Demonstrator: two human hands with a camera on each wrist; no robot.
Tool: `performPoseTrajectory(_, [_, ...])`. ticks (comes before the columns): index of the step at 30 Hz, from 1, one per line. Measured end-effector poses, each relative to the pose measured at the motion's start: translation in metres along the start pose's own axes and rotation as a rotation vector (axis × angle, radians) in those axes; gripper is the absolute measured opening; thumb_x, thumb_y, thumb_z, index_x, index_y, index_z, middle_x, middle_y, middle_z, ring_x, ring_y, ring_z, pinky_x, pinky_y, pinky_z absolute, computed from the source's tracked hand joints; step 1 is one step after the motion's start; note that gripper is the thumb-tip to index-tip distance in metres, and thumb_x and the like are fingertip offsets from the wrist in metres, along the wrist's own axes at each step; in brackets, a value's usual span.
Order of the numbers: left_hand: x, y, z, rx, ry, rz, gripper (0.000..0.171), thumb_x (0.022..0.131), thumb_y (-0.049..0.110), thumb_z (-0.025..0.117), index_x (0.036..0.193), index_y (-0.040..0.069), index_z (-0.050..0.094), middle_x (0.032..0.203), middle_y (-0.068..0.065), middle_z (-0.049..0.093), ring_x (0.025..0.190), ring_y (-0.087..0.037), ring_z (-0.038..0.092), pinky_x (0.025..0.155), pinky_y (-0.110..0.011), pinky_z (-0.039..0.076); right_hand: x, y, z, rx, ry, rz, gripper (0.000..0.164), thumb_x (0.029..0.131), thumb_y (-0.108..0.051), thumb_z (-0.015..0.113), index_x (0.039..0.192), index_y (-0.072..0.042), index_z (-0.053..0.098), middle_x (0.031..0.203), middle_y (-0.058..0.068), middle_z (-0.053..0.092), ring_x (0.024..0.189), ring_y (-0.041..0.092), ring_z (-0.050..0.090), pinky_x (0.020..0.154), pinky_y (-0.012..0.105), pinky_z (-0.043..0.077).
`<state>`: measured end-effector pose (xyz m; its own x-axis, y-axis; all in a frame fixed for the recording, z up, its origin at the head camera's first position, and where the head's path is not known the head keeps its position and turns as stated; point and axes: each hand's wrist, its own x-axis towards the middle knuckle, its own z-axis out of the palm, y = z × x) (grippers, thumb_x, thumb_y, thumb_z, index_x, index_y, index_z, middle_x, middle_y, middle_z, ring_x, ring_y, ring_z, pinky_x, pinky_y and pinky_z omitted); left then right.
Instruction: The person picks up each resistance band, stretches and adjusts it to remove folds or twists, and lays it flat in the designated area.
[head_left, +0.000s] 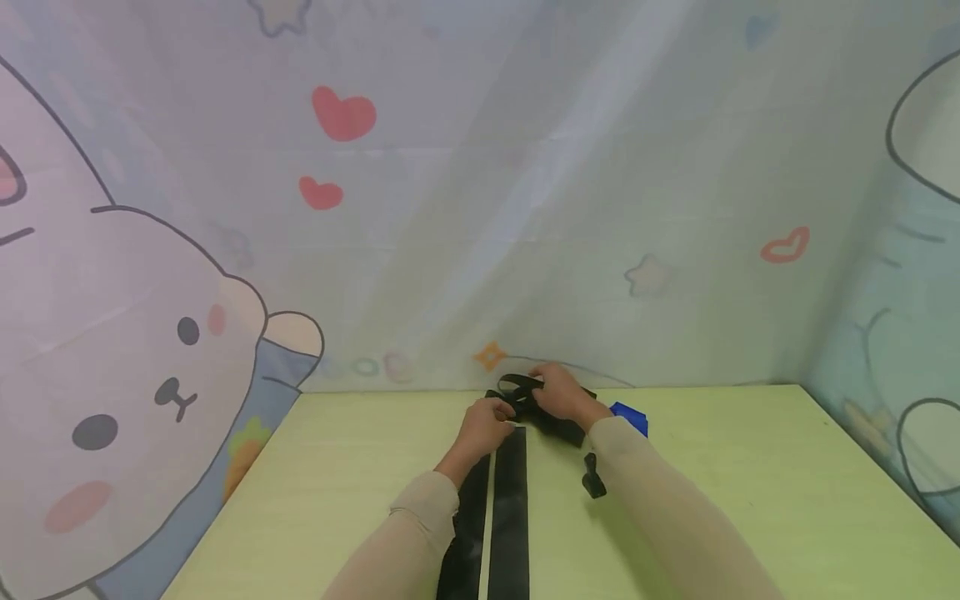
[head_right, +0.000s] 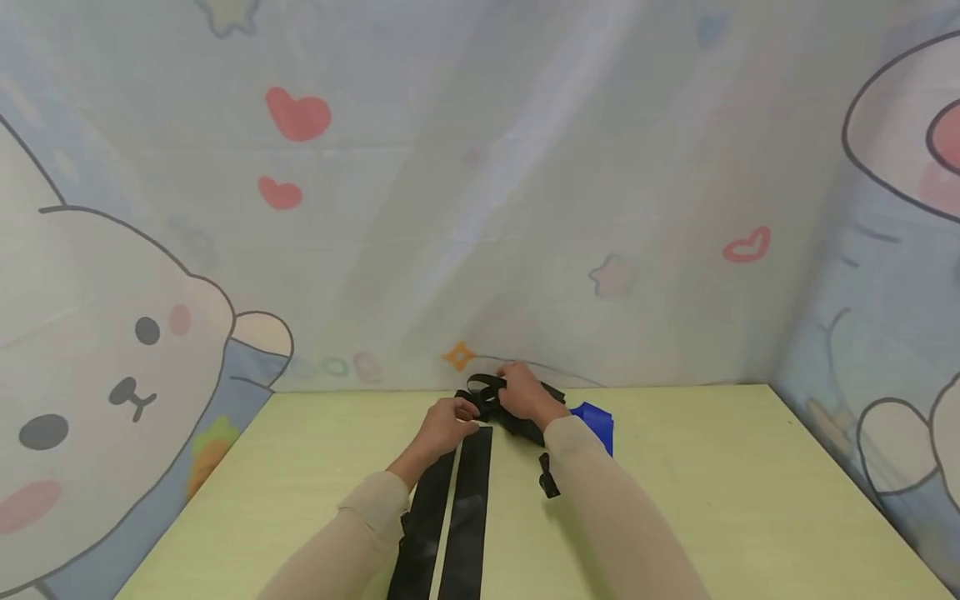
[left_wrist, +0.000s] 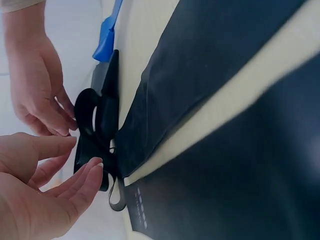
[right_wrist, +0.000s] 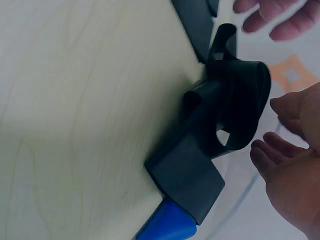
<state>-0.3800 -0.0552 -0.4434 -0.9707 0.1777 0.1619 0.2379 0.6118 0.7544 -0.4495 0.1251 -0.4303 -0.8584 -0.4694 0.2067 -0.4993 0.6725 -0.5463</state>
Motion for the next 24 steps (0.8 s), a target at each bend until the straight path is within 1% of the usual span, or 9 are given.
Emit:
performPoseTrajectory(2, [0.005,0.000,0.006,0.005,-0.011,-0.009,0.022,0.091,0.000,0.069,0.112,-0.004,0.068,0.113,-0.024,0.066,0.100,-0.036,0.064,0.074,-0.042,0.056,0.000,0.000,0.001,-0.023,-0.030,-0.015,0.043,0.096,0.005,0.049,0.138,0.013,0.049,0.140,0.031,0.048,0.133,0.045,0.043,0.106,0.054,0.041])
performPoseTrajectory(5, [0.012,0.001,0.012,0.036,-0.016,-0.002,0.027,0.089,-0.001,0.070,0.115,-0.005,0.067,0.116,-0.024,0.065,0.098,-0.035,0.063,0.074,-0.043,0.055,0.001,0.000,0.002,-0.072,-0.074,-0.030,0.047,0.095,0.007,0.049,0.142,0.008,0.048,0.146,0.032,0.041,0.137,0.047,0.037,0.107,0.055,0.038])
performPoseTrajectory(6, [0.016,0.001,0.015,0.051,-0.014,-0.003,0.029,0.088,-0.001,0.070,0.117,-0.004,0.067,0.118,-0.023,0.065,0.100,-0.036,0.062,0.076,-0.045,0.054,0.002,0.000,0.003,-0.091,-0.090,-0.021,0.048,0.096,0.006,0.049,0.144,0.005,0.047,0.148,0.032,0.038,0.138,0.047,0.035,0.107,0.056,0.038])
performPoseTrajectory(11, [0.032,0.001,0.028,0.122,0.049,-0.013,0.025,0.087,-0.002,0.068,0.112,0.000,0.068,0.113,-0.018,0.066,0.103,-0.038,0.062,0.079,-0.047,0.052,0.006,0.003,0.002,-0.189,-0.136,-0.013,0.045,0.096,0.003,0.052,0.141,0.001,0.054,0.153,0.032,0.032,0.141,0.047,0.031,0.110,0.056,0.035])
performPoseTrajectory(14, [0.037,-0.001,0.033,0.142,0.111,-0.035,0.019,0.088,-0.002,0.066,0.106,0.002,0.064,0.104,-0.015,0.066,0.094,-0.033,0.062,0.076,-0.045,0.052,0.010,0.005,0.003,-0.222,-0.123,-0.028,0.042,0.093,0.006,0.053,0.134,0.004,0.059,0.144,0.031,0.044,0.134,0.045,0.042,0.108,0.053,0.039])
performPoseTrajectory(18, [0.041,-0.004,0.039,0.142,0.157,-0.039,0.020,0.090,0.002,0.066,0.107,0.004,0.057,0.100,-0.016,0.065,0.083,-0.030,0.060,0.069,-0.043,0.050,0.011,0.009,0.007,-0.195,-0.099,0.015,0.030,0.088,0.010,0.053,0.116,0.008,0.062,0.115,0.022,0.062,0.110,0.038,0.060,0.094,0.047,0.050])
performPoseTrajectory(19, [0.042,-0.005,0.039,0.139,0.153,-0.037,0.021,0.091,0.004,0.067,0.109,0.003,0.057,0.102,-0.018,0.065,0.082,-0.030,0.060,0.069,-0.043,0.050,0.011,0.010,0.009,-0.184,-0.100,0.025,0.026,0.089,0.009,0.053,0.112,0.007,0.063,0.110,0.020,0.064,0.106,0.036,0.061,0.090,0.046,0.051])
performPoseTrajectory(21, [0.042,-0.005,0.040,0.150,0.123,-0.025,0.026,0.093,0.007,0.067,0.117,0.002,0.060,0.111,-0.020,0.066,0.089,-0.032,0.064,0.073,-0.044,0.053,0.009,0.012,0.011,-0.168,-0.113,0.038,0.019,0.089,0.009,0.054,0.105,0.006,0.063,0.102,0.018,0.065,0.097,0.033,0.063,0.084,0.045,0.053])
performPoseTrajectory(24, [0.042,-0.005,0.040,0.218,0.040,0.009,0.032,0.096,0.013,0.067,0.126,0.000,0.063,0.123,-0.019,0.065,0.107,-0.035,0.064,0.087,-0.046,0.054,0.007,0.015,0.015,-0.171,-0.138,0.030,0.020,0.091,0.007,0.054,0.107,0.006,0.066,0.101,0.018,0.067,0.093,0.032,0.064,0.080,0.044,0.052])
